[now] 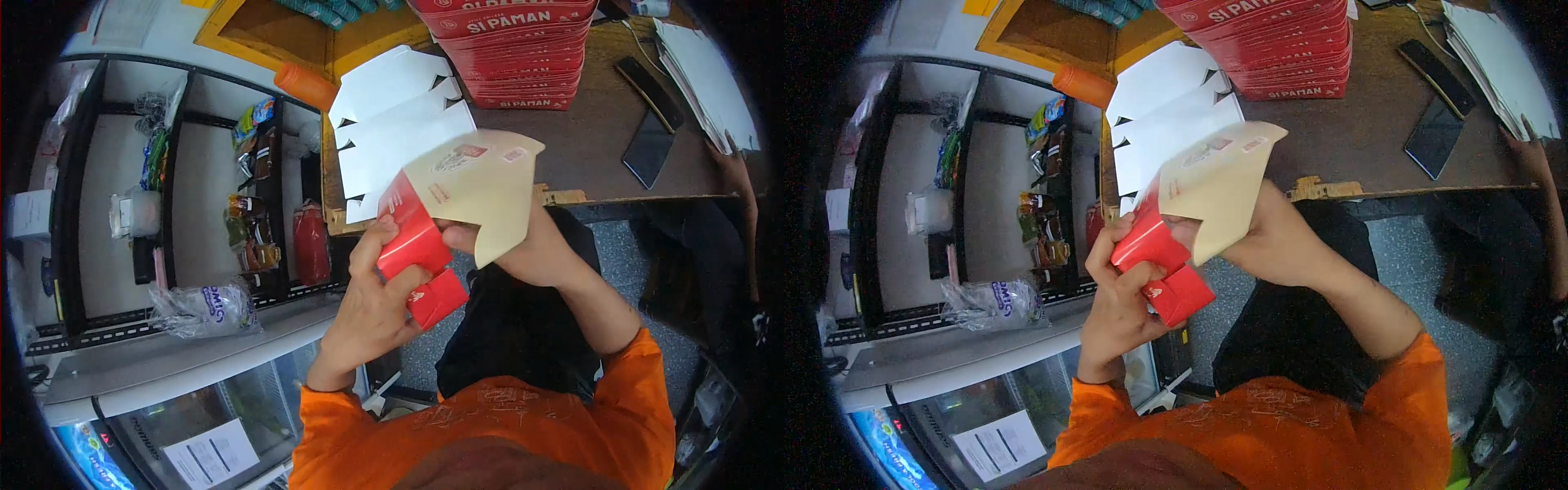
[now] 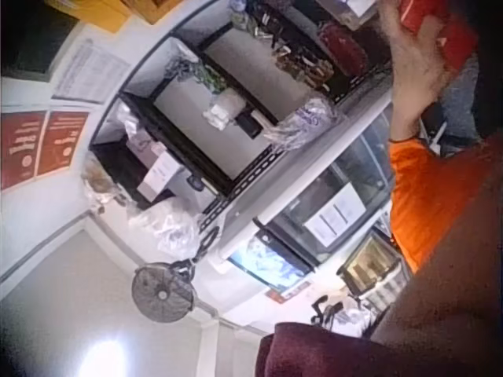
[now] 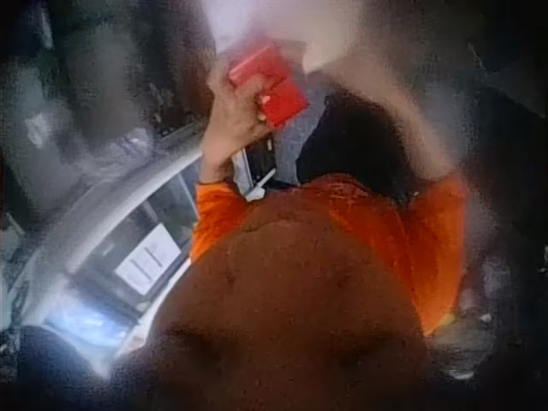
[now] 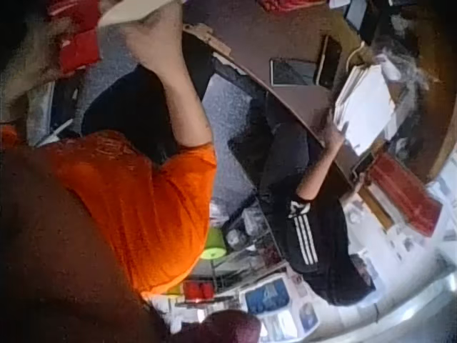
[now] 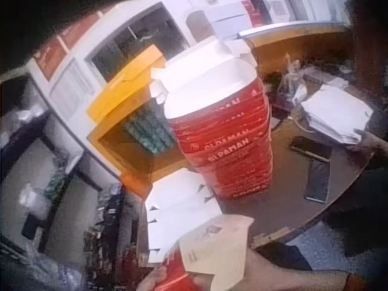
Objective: The person operates a cup-sealing machine to seal a plastic cup, then moves to a counter to assemble red and white cardboard boxes by folding and interlocking their flaps.
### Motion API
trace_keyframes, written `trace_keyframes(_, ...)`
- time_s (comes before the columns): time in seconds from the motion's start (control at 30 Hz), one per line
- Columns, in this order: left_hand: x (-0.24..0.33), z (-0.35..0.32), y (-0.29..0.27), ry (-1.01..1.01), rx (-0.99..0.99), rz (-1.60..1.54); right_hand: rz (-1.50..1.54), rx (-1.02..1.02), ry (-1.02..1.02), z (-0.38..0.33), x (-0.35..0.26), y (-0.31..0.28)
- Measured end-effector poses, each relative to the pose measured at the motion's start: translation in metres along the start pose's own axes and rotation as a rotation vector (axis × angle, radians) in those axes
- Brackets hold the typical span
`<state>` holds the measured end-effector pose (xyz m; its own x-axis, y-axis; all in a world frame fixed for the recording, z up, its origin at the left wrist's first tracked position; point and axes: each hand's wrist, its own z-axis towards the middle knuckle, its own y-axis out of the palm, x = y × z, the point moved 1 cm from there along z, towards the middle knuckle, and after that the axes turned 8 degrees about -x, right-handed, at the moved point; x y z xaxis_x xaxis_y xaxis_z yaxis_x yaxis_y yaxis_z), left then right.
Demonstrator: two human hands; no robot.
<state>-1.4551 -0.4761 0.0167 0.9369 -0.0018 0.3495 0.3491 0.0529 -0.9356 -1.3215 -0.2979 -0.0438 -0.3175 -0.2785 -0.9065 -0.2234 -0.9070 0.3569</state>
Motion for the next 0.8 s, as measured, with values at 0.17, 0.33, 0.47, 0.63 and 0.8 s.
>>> trace_keyframes(0.17,0.010,0.025,0.015,0.044,-0.018,-0.023,-0.023,0.080,-0.087,-0.020,0.005,-0.021)
trace_keyframes(0.33,0.015,0.047,0.025,0.154,-0.066,0.071,0.053,0.111,-0.029,-0.035,0.005,-0.034)
trace_keyframes(0.47,0.015,0.054,0.031,0.210,-0.031,0.097,0.065,0.111,0.001,-0.038,0.001,-0.043)
trace_keyframes(0.63,0.016,0.060,0.034,0.199,-0.009,0.184,0.037,0.074,-0.009,-0.039,0.005,-0.042)
trace_keyframes(0.8,0.011,0.054,0.033,0.108,0.249,-0.091,0.035,0.153,-0.120,-0.042,0.009,-0.045)
